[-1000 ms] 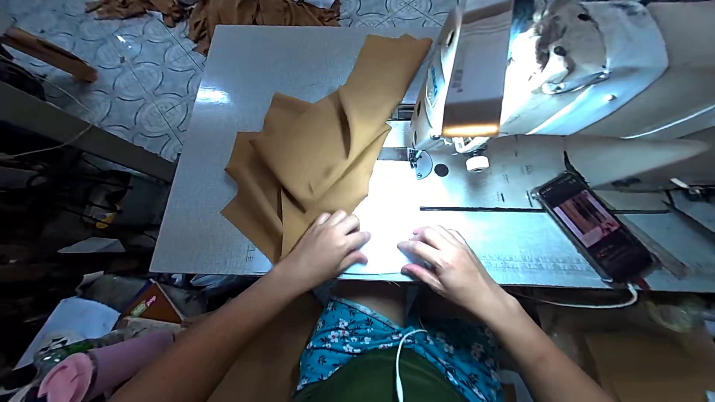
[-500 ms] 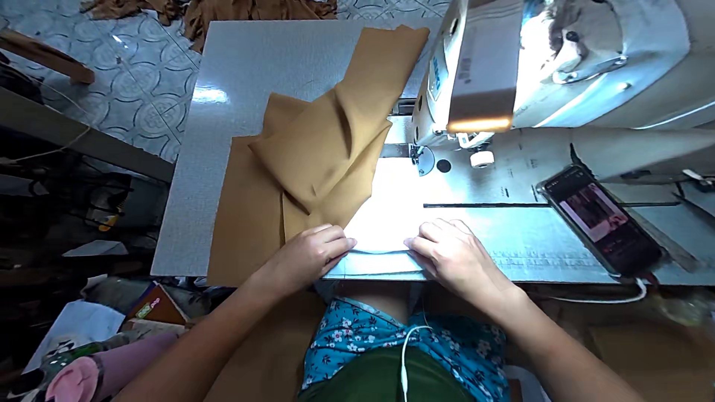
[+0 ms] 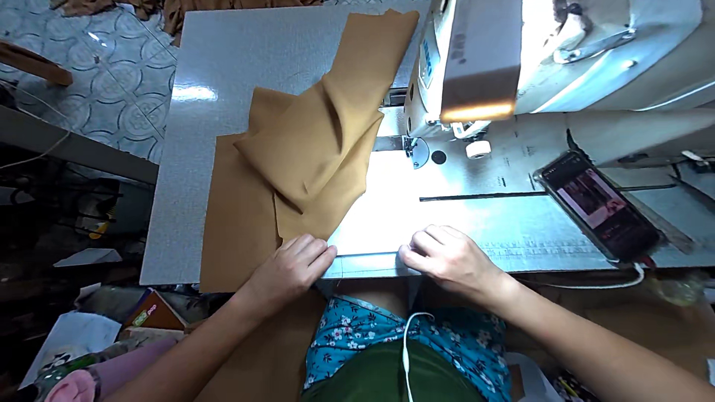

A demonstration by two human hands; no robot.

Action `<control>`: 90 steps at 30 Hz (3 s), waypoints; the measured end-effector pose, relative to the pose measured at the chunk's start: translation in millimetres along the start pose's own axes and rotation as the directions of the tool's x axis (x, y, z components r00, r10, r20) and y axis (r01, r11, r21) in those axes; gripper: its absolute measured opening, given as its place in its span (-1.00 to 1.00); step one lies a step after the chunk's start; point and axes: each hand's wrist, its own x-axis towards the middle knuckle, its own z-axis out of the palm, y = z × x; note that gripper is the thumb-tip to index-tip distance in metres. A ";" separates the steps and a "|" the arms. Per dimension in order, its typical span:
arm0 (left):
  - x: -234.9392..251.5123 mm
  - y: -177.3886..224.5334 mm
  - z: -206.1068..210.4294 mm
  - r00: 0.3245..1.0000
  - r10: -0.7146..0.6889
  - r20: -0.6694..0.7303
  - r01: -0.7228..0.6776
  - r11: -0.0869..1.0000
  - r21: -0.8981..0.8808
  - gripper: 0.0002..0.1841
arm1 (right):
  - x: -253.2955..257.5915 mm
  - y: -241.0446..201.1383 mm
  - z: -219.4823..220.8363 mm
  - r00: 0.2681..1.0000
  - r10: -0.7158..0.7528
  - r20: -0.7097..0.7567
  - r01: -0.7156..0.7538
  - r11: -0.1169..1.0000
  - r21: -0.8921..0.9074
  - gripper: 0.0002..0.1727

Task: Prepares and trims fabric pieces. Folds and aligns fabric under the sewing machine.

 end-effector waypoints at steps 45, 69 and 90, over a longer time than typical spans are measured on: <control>-15.6 -10.4 -3.5 0.999 -0.041 0.026 0.042 0.998 -0.053 -0.73 | -15.8 -4.5 0.2 0.986 0.156 0.060 -0.161 0.984 0.081 -0.75; -23.5 -11.2 1.8 0.997 -0.071 -0.011 0.070 0.995 -0.074 -0.70 | 11.2 -61.1 22.9 0.657 0.694 -0.295 -0.746 0.656 -0.117 -0.76; -24.6 -10.0 7.8 0.986 -0.016 -0.163 0.035 0.992 0.119 -0.81 | -12.4 -38.7 24.6 0.823 0.480 -0.305 -0.534 0.836 -0.127 -0.78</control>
